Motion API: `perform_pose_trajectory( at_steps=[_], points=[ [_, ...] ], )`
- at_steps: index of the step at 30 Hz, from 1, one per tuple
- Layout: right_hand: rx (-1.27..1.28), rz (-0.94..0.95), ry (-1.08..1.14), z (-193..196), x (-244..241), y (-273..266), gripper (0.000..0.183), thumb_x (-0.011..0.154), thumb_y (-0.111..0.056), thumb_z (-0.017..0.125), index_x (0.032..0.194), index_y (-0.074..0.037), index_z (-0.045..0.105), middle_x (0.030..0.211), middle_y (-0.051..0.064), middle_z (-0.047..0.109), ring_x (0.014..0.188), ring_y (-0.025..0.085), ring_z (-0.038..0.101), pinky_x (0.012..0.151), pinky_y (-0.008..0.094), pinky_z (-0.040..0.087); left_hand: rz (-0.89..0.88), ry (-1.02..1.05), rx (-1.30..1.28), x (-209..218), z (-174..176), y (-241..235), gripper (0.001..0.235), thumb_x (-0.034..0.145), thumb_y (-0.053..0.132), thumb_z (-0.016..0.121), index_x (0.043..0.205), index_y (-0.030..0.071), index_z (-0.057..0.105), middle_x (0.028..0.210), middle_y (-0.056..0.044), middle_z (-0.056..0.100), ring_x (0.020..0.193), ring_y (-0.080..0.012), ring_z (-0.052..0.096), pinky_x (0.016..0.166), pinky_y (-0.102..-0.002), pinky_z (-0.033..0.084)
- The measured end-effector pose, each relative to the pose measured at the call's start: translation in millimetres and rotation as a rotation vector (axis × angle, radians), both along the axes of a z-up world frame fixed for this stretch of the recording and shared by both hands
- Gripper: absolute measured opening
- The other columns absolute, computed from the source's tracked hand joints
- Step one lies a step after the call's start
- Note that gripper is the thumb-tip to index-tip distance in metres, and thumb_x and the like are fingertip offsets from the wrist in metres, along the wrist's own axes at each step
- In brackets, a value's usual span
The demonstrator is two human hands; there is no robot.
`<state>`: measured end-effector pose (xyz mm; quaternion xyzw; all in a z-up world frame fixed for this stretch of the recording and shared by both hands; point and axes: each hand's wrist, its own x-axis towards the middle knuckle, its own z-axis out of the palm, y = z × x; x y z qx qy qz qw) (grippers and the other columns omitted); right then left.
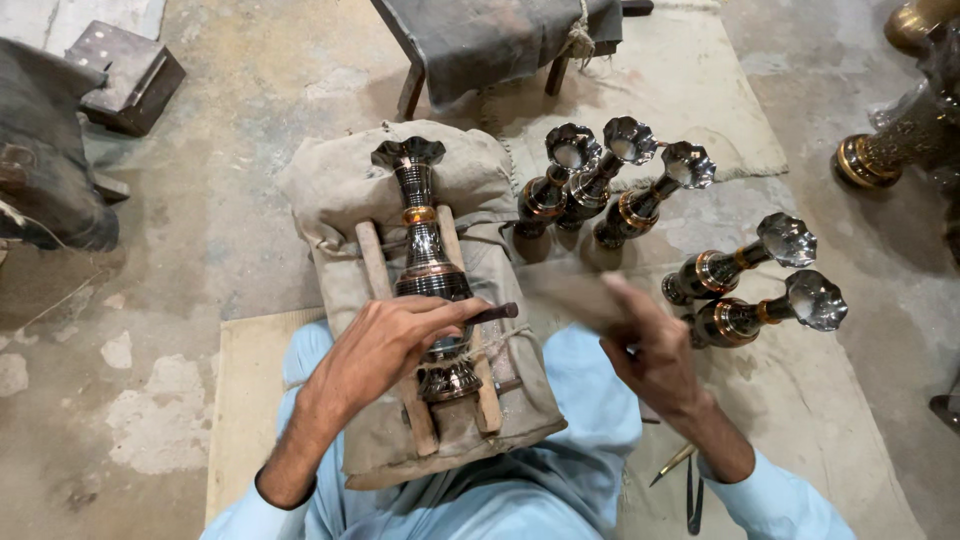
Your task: The person sits on the floor and uses a hammer and chisel to emboss decorative patterns onto a metal vase-like object. They repeatedly strike the chisel against the object's surface while rotating it to work on different sections.
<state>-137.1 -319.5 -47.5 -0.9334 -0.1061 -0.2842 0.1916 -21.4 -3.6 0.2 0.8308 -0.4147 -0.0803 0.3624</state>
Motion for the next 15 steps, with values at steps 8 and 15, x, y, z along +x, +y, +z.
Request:
perform_pose_trajectory(
  at_steps=[8,15],
  points=[
    [-0.093,0.105,0.094,46,26,-2,0.068,0.087,-0.006,0.074,0.15,-0.019,0.052,0.109,0.011,0.074,0.078,0.024,0.073,0.069,0.037,0.062,0.24,0.036,-0.287,-15,-30,4,0.044,0.09,0.01,0.074,0.133,0.013,0.066,0.105,-0.012,0.079,0.09,-0.0233,0.079,0.074,-0.036,0.062],
    [-0.335,0.136,0.215,93,54,5,0.076,0.091,-0.011,0.072,0.157,-0.032,0.041,0.104,0.004,0.073,0.073,0.018,0.069,0.059,0.033,0.058,0.395,0.101,-0.403,-26,-44,-1,0.048,0.089,0.001,0.074,0.135,0.009,0.063,0.11,-0.016,0.078,0.1,-0.0236,0.078,0.079,-0.034,0.065]
  ],
)
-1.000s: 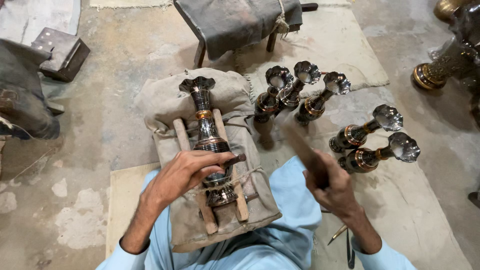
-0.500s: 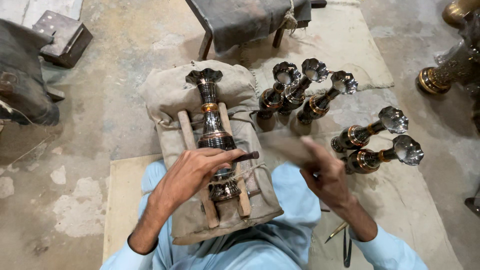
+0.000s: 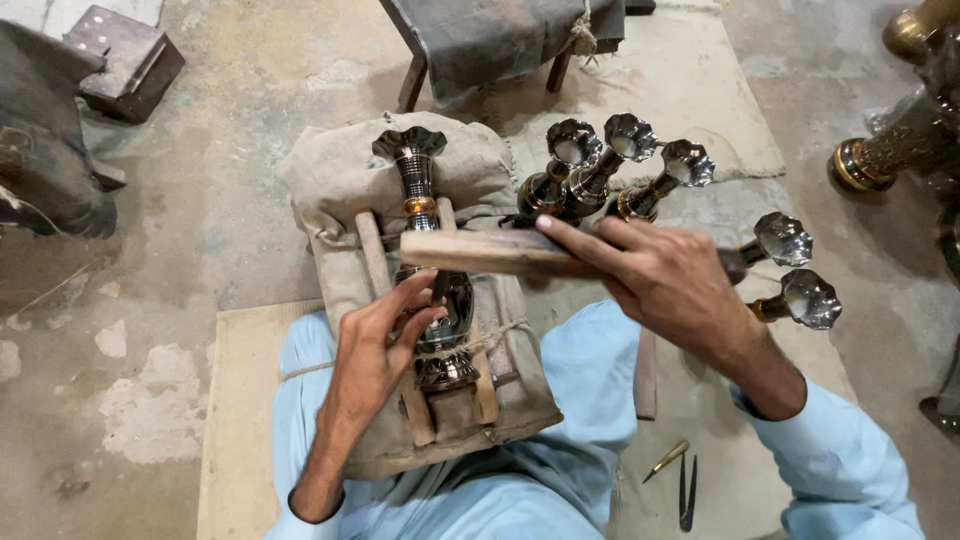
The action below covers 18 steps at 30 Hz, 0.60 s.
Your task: The person sits on the floor and uses a hammer and chisel to emboss decorative patterns onto a metal vase-like object. They repeatedly strike the chisel against the object's surface while rotating it to work on different sections.
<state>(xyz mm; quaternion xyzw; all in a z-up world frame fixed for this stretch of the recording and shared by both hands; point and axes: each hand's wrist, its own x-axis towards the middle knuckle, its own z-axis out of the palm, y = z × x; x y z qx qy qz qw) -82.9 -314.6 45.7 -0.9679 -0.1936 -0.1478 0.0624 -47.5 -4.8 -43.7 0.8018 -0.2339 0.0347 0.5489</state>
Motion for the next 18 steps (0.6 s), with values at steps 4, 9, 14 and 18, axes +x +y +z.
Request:
perform_pose_trajectory(
  at_steps=[4,9,14,18],
  points=[
    [0.165,0.078,-0.002,11,15,7,0.075,0.094,-0.02,0.069,0.159,-0.03,0.034,0.116,0.01,0.071,0.067,0.014,0.064,0.057,0.028,0.058,0.02,0.036,-0.036,-4,-2,0,0.048,0.091,-0.003,0.071,0.137,0.009,0.062,0.11,-0.017,0.078,0.1,-0.0219,0.079,0.077,-0.034,0.065],
    [-0.181,0.088,-0.034,23,23,14,0.067,0.098,-0.027,0.068,0.158,-0.033,0.038,0.09,0.002,0.066,0.065,0.016,0.061,0.053,0.033,0.054,0.124,0.012,-0.169,-12,-12,-7,0.046,0.091,-0.004,0.069,0.136,0.003,0.061,0.107,-0.017,0.078,0.1,-0.0202,0.079,0.082,-0.032,0.066],
    [-0.076,0.228,-0.056,46,31,30,0.072,0.094,-0.018,0.064,0.16,-0.029,0.038,0.106,0.004,0.067,0.066,0.014,0.061,0.055,0.03,0.055,0.3,0.073,-0.185,-21,-21,-13,0.042,0.088,0.003,0.078,0.127,0.001,0.064,0.1,-0.014,0.08,0.087,-0.0177,0.079,0.069,-0.029,0.062],
    [-0.211,0.167,-0.056,63,35,47,0.065,0.099,-0.018,0.066,0.159,-0.03,0.042,0.092,0.002,0.066,0.063,0.016,0.061,0.052,0.034,0.052,0.345,-0.02,-0.221,-27,-26,-14,0.042,0.092,0.001,0.076,0.131,0.001,0.06,0.102,-0.014,0.079,0.093,-0.0182,0.079,0.074,-0.028,0.061]
  ],
)
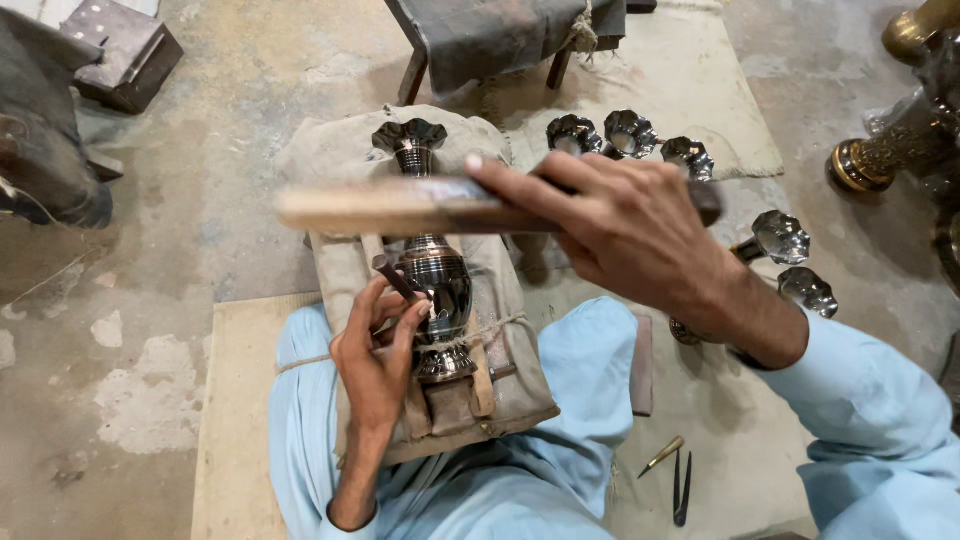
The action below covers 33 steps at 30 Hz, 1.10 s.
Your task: The person sits on the floor and uses a hammer and chisel to emboss decorative patterns onto a metal vase-like object. They repeatedly strike the chisel against the object's surface while rotating it to work on different sections.
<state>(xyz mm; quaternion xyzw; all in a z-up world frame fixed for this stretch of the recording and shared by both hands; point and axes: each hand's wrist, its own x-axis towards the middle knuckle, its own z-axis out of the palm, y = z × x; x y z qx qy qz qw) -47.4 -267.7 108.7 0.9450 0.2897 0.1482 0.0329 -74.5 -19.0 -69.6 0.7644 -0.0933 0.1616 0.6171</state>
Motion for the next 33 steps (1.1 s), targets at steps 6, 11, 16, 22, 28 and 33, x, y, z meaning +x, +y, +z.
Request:
perform_pose_trajectory(
  at_steps=[6,11,16,22,28,33],
  points=[
    [-0.179,0.131,-0.166,10,4,23,0.064,0.1,-0.022,0.064,0.159,-0.033,0.041,0.099,0.0,0.069,0.067,0.015,0.064,0.053,0.032,0.054,0.076,0.074,-0.109,-12,-14,-8,0.037,0.095,0.0,0.074,0.129,0.001,0.059,0.103,-0.013,0.079,0.097,-0.0174,0.077,0.077,-0.027,0.062],
    [-0.235,0.172,-0.112,14,1,36,0.065,0.098,-0.02,0.062,0.158,-0.033,0.041,0.096,0.0,0.068,0.065,0.012,0.064,0.05,0.028,0.054,0.116,0.049,-0.308,-13,-32,-13,0.043,0.094,-0.002,0.076,0.131,-0.001,0.053,0.1,-0.013,0.074,0.097,-0.0156,0.074,0.079,-0.026,0.062],
    [0.025,0.066,0.127,20,-8,35,0.074,0.094,-0.004,0.056,0.162,-0.026,0.041,0.087,0.001,0.063,0.056,0.014,0.058,0.049,0.031,0.048,0.074,0.032,-0.287,-6,-32,-8,0.049,0.091,0.0,0.079,0.133,-0.001,0.054,0.102,-0.014,0.075,0.095,-0.0159,0.076,0.078,-0.026,0.063],
    [-0.08,-0.202,0.171,-3,-5,-4,0.053,0.101,-0.026,0.064,0.151,-0.028,0.047,0.085,0.001,0.059,0.058,0.016,0.059,0.046,0.037,0.051,-0.076,0.031,-0.027,19,-9,7,0.049,0.09,0.005,0.079,0.133,-0.001,0.057,0.103,-0.013,0.08,0.092,-0.0174,0.08,0.07,-0.026,0.064],
    [-0.013,-0.301,0.304,-64,-11,-45,0.06,0.089,-0.004,0.067,0.146,-0.011,0.048,0.108,0.012,0.054,0.088,0.026,0.061,0.057,0.037,0.056,-0.416,0.041,0.199,53,30,11,0.049,0.085,0.006,0.081,0.132,0.007,0.066,0.099,-0.013,0.08,0.091,-0.0176,0.079,0.078,-0.03,0.065],
    [0.197,-0.267,0.421,-106,-34,-56,0.068,0.073,-0.002,0.07,0.138,-0.008,0.051,0.107,0.013,0.056,0.091,0.034,0.065,0.06,0.047,0.054,-0.637,0.05,0.326,63,60,11,0.048,0.087,0.005,0.074,0.134,0.01,0.066,0.101,-0.012,0.079,0.089,-0.0186,0.08,0.076,-0.033,0.062]
  ],
)
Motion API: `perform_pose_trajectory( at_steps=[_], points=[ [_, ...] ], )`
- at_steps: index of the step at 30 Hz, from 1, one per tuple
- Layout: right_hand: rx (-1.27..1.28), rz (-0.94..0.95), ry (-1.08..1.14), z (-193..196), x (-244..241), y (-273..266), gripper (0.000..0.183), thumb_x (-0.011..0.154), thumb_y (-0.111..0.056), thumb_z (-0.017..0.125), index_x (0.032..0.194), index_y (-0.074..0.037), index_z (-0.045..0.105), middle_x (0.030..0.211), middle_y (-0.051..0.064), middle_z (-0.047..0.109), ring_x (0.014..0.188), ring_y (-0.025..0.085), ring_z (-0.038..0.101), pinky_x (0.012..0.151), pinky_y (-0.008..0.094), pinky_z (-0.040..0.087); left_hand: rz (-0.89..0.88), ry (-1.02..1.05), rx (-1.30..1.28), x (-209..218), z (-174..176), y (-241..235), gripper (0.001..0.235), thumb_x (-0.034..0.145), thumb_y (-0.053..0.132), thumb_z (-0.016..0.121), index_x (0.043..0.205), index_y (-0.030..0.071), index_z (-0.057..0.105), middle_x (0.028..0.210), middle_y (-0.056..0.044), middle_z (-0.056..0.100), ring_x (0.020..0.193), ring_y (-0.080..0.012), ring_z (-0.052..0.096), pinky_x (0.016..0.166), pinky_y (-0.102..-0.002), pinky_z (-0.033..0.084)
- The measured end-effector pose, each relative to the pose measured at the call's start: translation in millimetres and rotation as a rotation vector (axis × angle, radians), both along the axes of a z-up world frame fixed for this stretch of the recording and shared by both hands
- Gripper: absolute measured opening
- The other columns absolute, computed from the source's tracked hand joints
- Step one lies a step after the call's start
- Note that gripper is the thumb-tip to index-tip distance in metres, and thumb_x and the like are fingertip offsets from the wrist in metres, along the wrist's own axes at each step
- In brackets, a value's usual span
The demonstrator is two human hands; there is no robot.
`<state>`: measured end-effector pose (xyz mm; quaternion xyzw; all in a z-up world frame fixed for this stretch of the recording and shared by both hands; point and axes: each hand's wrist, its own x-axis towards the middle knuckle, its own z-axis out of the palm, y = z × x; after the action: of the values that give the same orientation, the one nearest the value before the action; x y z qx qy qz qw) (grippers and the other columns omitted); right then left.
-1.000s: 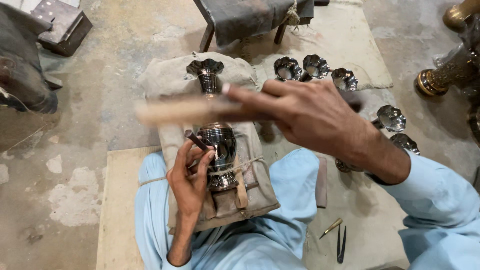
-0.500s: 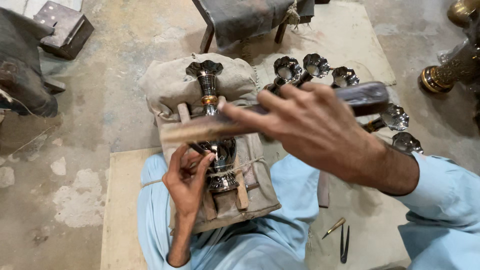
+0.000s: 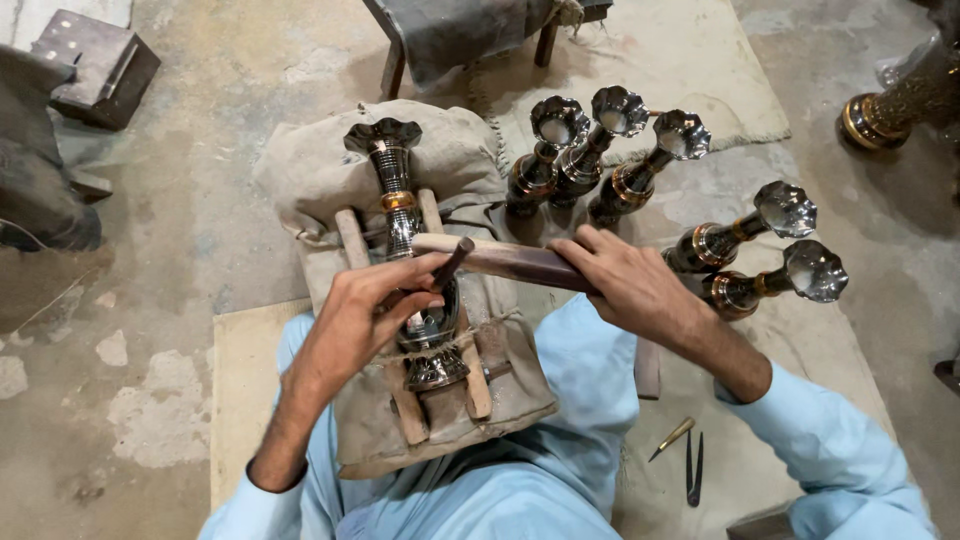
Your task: The person sits on the floor and uses a hammer and chisel to emboss decorative patterns onto a metal vase-like object. They repeatedly strike the chisel against the object's surface while rotating it to work on different sections.
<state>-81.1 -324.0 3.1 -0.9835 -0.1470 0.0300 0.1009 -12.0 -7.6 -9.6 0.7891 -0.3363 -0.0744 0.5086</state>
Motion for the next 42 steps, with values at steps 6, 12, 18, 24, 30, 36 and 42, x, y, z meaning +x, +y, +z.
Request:
perform_pose_trajectory(
  at_steps=[6,12,18,24,30,36,42],
  points=[
    [0.181,-0.11,-0.12,-16,-18,-10,0.062,0.075,-0.003,0.073,0.133,-0.011,0.055,0.106,0.011,0.067,0.087,0.035,0.07,0.064,0.045,0.056,-0.114,-0.122,0.111,6,19,-5,0.043,0.088,0.015,0.073,0.13,0.012,0.068,0.115,-0.014,0.075,0.079,-0.0262,0.075,0.07,-0.04,0.059],
    [0.337,-0.175,-0.314,-28,-34,-11,0.057,0.079,-0.003,0.075,0.132,-0.01,0.055,0.092,0.011,0.068,0.074,0.031,0.068,0.063,0.041,0.055,-0.158,-0.079,0.183,7,24,-5,0.041,0.089,0.018,0.071,0.13,0.013,0.067,0.112,-0.011,0.077,0.081,-0.0293,0.074,0.071,-0.041,0.058],
    [0.35,-0.133,-0.383,-30,-38,-10,0.052,0.083,-0.003,0.072,0.131,-0.009,0.055,0.096,0.014,0.068,0.078,0.028,0.069,0.068,0.038,0.057,-0.13,-0.144,0.19,3,22,-6,0.042,0.089,0.017,0.07,0.131,0.013,0.067,0.112,-0.013,0.076,0.092,-0.034,0.074,0.075,-0.043,0.057],
    [0.307,-0.267,-0.205,-18,-31,-15,0.051,0.085,-0.006,0.076,0.132,-0.012,0.06,0.096,0.015,0.073,0.078,0.027,0.074,0.07,0.038,0.059,-0.042,-0.124,0.158,-5,18,-6,0.041,0.089,0.016,0.071,0.13,0.013,0.067,0.115,-0.012,0.076,0.088,-0.0328,0.075,0.072,-0.041,0.059],
    [0.326,-0.158,-0.189,18,-14,-8,0.06,0.078,-0.002,0.073,0.135,-0.009,0.057,0.103,0.018,0.072,0.088,0.032,0.074,0.071,0.043,0.059,0.093,-0.104,0.006,-15,5,-2,0.042,0.09,0.008,0.073,0.132,0.008,0.066,0.103,-0.015,0.077,0.093,-0.0278,0.078,0.077,-0.039,0.059],
    [0.278,-0.23,-0.095,51,7,5,0.067,0.086,-0.005,0.075,0.148,-0.016,0.051,0.095,0.016,0.07,0.078,0.031,0.07,0.068,0.042,0.057,0.259,-0.071,-0.085,-26,-10,-4,0.044,0.09,0.003,0.075,0.132,0.004,0.065,0.101,-0.016,0.077,0.093,-0.0232,0.079,0.078,-0.035,0.061],
    [0.106,0.08,-0.278,79,30,18,0.069,0.09,-0.002,0.075,0.152,-0.02,0.05,0.11,0.015,0.075,0.079,0.025,0.073,0.065,0.038,0.061,0.435,0.027,-0.172,-39,-26,-9,0.045,0.088,0.004,0.077,0.132,0.007,0.064,0.101,-0.013,0.079,0.091,-0.0177,0.079,0.075,-0.031,0.064]
  ],
)
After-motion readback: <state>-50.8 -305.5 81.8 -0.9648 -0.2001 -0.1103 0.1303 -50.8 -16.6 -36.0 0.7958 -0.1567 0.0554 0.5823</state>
